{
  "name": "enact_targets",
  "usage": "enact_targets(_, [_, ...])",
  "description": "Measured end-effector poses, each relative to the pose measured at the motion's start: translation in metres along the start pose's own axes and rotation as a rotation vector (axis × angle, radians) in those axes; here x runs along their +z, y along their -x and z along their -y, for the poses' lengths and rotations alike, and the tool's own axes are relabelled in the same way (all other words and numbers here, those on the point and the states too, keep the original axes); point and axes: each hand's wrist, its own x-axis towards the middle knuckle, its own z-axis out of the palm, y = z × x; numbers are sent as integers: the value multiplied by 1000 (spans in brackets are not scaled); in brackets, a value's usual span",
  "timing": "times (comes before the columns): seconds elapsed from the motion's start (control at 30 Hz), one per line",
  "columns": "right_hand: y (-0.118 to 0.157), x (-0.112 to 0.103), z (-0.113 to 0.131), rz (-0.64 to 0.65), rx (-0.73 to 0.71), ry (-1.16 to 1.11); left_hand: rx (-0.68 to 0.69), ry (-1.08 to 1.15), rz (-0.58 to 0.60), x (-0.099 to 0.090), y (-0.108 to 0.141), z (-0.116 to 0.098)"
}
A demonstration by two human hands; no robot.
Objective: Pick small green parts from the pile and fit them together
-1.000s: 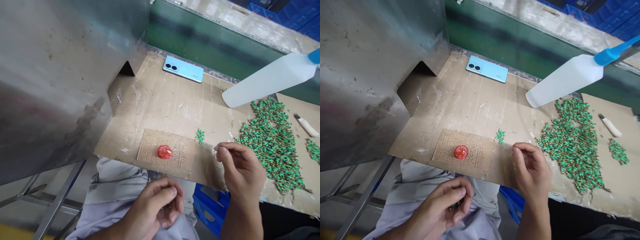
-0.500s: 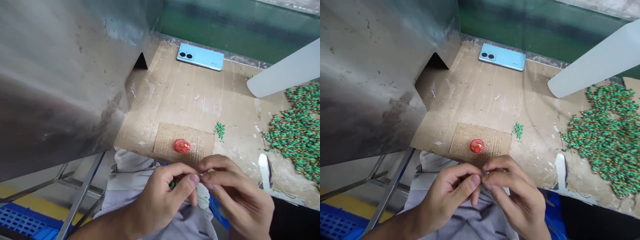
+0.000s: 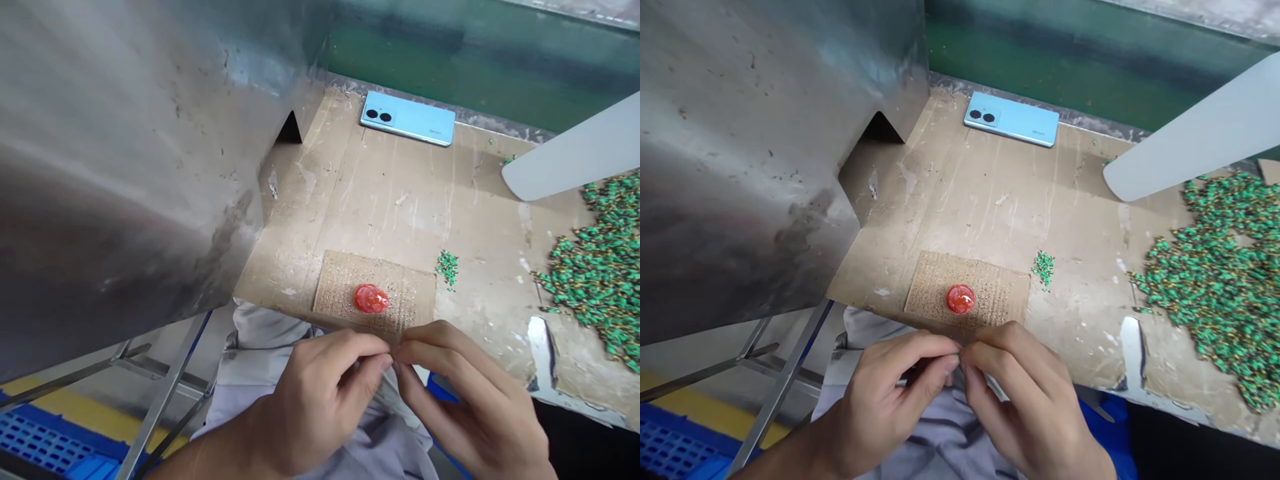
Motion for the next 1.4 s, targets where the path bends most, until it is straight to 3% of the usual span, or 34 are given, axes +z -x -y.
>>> enact_targets(0.23, [-11,0,-5,11,86,-93,-42,-8,-29,2,0,6])
enact_targets(0.37, [-18,1,-13,-69,136,83,-62,-72,0,3,3,15])
enact_targets(0.63, [-25,-1,-19,-9,78,254,-37,-178,87,6,7,26])
enact_targets(1.03, [-26,-3,-20,21,74,230,-19,-252,113,6,6,28])
enact_targets(1.23, [-13,-25,-20,-130,204,236,13,-279,99,6,9,33])
enact_targets(1.4, [10,-30,-28,-55,310,204,45,-333,97,6,10,35])
